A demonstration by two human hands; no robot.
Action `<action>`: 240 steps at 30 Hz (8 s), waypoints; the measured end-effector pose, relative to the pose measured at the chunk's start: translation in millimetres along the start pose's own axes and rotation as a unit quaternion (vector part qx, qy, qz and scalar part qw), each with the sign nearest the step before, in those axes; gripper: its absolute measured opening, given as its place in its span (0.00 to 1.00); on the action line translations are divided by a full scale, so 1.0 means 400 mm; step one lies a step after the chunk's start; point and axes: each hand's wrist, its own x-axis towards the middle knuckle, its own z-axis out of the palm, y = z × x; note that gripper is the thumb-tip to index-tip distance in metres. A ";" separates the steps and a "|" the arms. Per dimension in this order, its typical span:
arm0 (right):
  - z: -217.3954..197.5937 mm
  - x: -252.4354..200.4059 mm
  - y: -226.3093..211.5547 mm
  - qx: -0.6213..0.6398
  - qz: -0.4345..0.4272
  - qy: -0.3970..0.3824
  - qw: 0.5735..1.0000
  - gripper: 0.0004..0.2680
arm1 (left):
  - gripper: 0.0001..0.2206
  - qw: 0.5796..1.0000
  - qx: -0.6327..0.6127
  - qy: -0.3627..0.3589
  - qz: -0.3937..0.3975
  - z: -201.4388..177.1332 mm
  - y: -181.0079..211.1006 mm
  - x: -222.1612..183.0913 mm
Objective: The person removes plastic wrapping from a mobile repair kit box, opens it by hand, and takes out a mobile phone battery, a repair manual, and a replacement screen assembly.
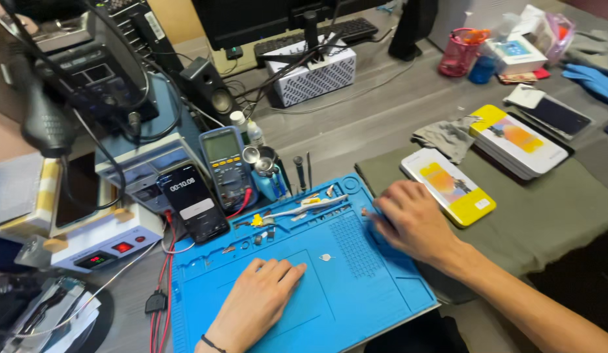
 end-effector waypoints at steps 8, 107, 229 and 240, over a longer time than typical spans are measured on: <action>-0.035 -0.188 0.191 -0.077 0.352 -0.107 0.927 0.18 | 0.11 0.998 -0.056 0.031 0.001 0.014 0.067 0.065; 0.281 0.373 -0.146 -0.057 -0.184 -0.384 0.903 0.05 | 0.21 0.734 -0.372 0.442 -0.356 -0.110 0.083 -0.166; -0.001 0.309 -0.458 0.710 0.204 -0.093 0.667 0.03 | 0.17 0.771 -0.357 0.399 -0.344 -0.252 0.083 -0.201; -0.035 0.308 -0.477 0.714 0.082 -0.058 0.693 0.03 | 0.09 0.808 -0.274 0.402 -0.332 -0.318 0.102 -0.198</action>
